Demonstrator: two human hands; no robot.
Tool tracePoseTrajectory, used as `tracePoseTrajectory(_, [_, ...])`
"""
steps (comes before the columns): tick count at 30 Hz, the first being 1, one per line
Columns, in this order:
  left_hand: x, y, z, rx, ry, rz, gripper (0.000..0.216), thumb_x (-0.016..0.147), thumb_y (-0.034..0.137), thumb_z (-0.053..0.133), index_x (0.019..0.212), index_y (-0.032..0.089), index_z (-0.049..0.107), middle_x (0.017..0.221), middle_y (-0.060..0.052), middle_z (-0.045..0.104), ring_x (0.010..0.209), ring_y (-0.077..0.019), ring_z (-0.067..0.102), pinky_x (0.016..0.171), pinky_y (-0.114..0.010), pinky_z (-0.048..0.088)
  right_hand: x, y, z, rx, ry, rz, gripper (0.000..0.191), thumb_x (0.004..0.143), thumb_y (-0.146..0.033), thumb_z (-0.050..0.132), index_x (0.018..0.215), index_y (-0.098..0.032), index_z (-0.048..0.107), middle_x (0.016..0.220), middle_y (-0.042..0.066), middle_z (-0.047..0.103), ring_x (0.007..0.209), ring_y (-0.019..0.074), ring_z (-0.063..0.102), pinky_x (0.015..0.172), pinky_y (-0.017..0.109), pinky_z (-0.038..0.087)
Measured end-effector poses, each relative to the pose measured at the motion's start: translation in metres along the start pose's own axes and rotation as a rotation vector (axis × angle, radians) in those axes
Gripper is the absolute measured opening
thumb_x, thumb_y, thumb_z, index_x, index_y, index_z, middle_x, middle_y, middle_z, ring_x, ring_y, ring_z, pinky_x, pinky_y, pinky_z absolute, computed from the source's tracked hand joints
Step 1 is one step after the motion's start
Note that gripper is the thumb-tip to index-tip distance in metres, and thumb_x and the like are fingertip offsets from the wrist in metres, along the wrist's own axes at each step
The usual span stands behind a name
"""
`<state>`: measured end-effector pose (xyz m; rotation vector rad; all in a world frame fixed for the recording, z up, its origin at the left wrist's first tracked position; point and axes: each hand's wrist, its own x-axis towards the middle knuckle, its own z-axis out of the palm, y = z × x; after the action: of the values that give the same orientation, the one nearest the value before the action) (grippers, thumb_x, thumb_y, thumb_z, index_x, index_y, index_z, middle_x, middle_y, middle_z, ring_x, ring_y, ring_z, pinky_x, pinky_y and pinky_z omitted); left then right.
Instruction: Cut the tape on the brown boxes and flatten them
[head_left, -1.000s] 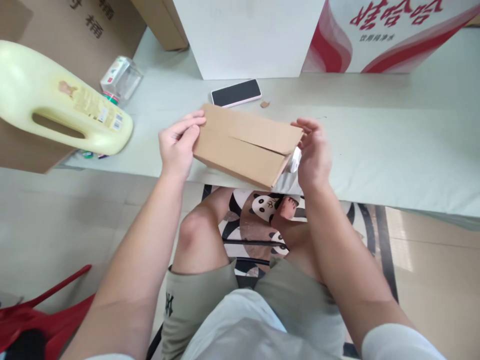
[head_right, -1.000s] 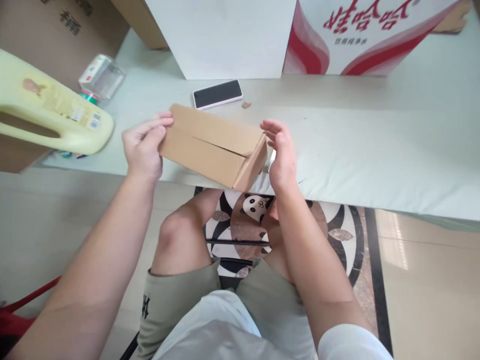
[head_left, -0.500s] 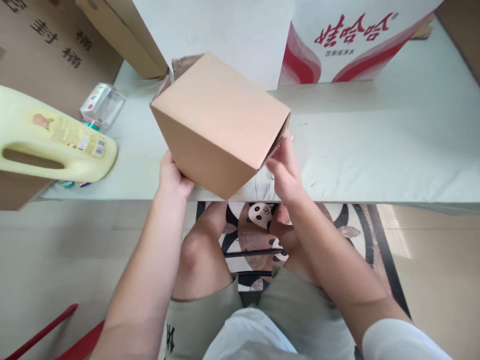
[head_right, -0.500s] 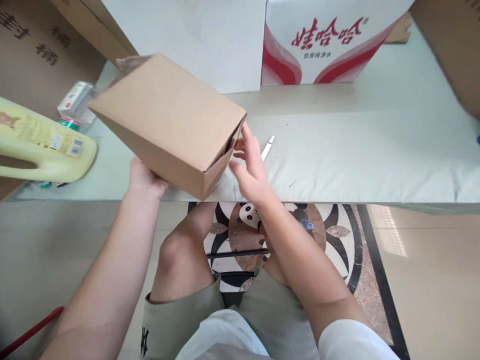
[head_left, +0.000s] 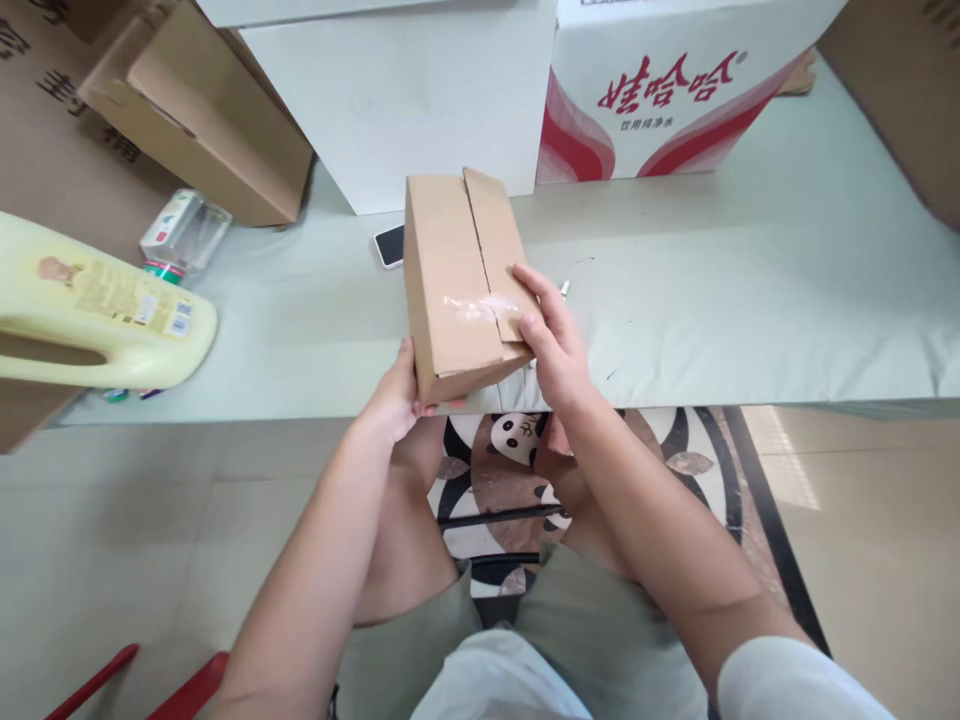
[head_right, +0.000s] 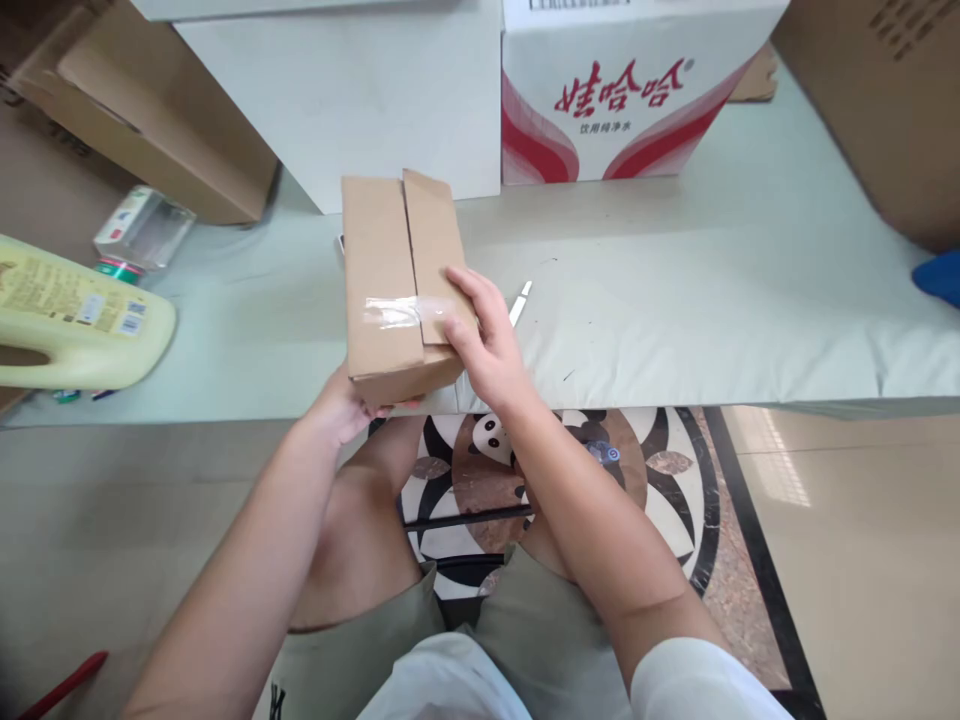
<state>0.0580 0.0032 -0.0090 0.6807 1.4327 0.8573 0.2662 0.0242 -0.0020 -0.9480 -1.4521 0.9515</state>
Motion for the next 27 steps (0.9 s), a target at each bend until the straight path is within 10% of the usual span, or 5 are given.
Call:
tracePoseTrajectory(7, [0.002, 0.008, 0.005, 0.321, 0.026, -0.010, 0.025, 0.082, 0.041, 0.075, 0.092, 0.018, 0.074, 0.080, -0.010, 0.077, 0.066, -0.0228, 0.070, 0.048, -0.026, 0.047, 0.006, 0.005, -0.002, -0.009, 0.012, -0.024, 0.049, 0.093, -0.059, 0.051, 0.131, -0.029, 0.061, 0.150, 0.007, 0.055, 0.147, 0.0256, 0.046, 0.127, 0.049, 0.034])
tracePoseTrajectory(11, [0.017, 0.020, -0.004, 0.319, 0.342, 0.534, 0.045, 0.081, 0.049, 0.073, 0.116, 0.022, 0.070, 0.124, -0.012, 0.074, 0.117, -0.0311, 0.069, 0.094, -0.042, 0.059, 0.006, 0.007, -0.002, -0.008, -0.007, -0.011, 0.045, 0.091, -0.054, 0.055, 0.128, -0.029, 0.064, 0.148, 0.008, 0.057, 0.148, 0.0257, 0.045, 0.128, 0.049, 0.033])
tracePoseTrajectory(15, [0.027, 0.026, -0.004, 0.341, 0.208, 1.088, 0.056, 0.090, 0.067, 0.056, 0.134, 0.034, 0.062, 0.156, -0.005, 0.053, 0.154, -0.0299, 0.040, 0.124, -0.050, 0.039, 0.004, 0.006, -0.001, -0.019, -0.060, 0.012, 0.046, 0.092, -0.055, 0.056, 0.130, -0.031, 0.063, 0.150, 0.007, 0.056, 0.151, 0.0249, 0.042, 0.129, 0.048, 0.031])
tracePoseTrajectory(21, [0.024, 0.020, 0.007, 0.464, 0.135, 1.331, 0.034, 0.100, 0.052, 0.051, 0.118, 0.035, 0.075, 0.140, -0.003, 0.062, 0.145, -0.0283, 0.049, 0.136, -0.053, 0.012, 0.006, 0.010, -0.009, -0.075, -0.058, -0.027, 0.056, 0.100, -0.061, 0.034, 0.139, -0.027, 0.057, 0.147, 0.008, 0.059, 0.139, 0.0241, 0.054, 0.116, 0.045, 0.044])
tracePoseTrajectory(27, [0.026, 0.018, 0.013, 0.413, 0.164, 1.383, 0.033, 0.101, 0.046, 0.047, 0.118, 0.036, 0.073, 0.132, -0.003, 0.064, 0.135, -0.0268, 0.057, 0.136, -0.055, 0.015, 0.016, 0.008, -0.031, -0.838, -0.043, 0.477, 0.041, 0.093, -0.045, 0.049, 0.120, -0.022, 0.070, 0.091, 0.009, 0.073, 0.086, 0.0268, 0.065, 0.072, 0.038, 0.046])
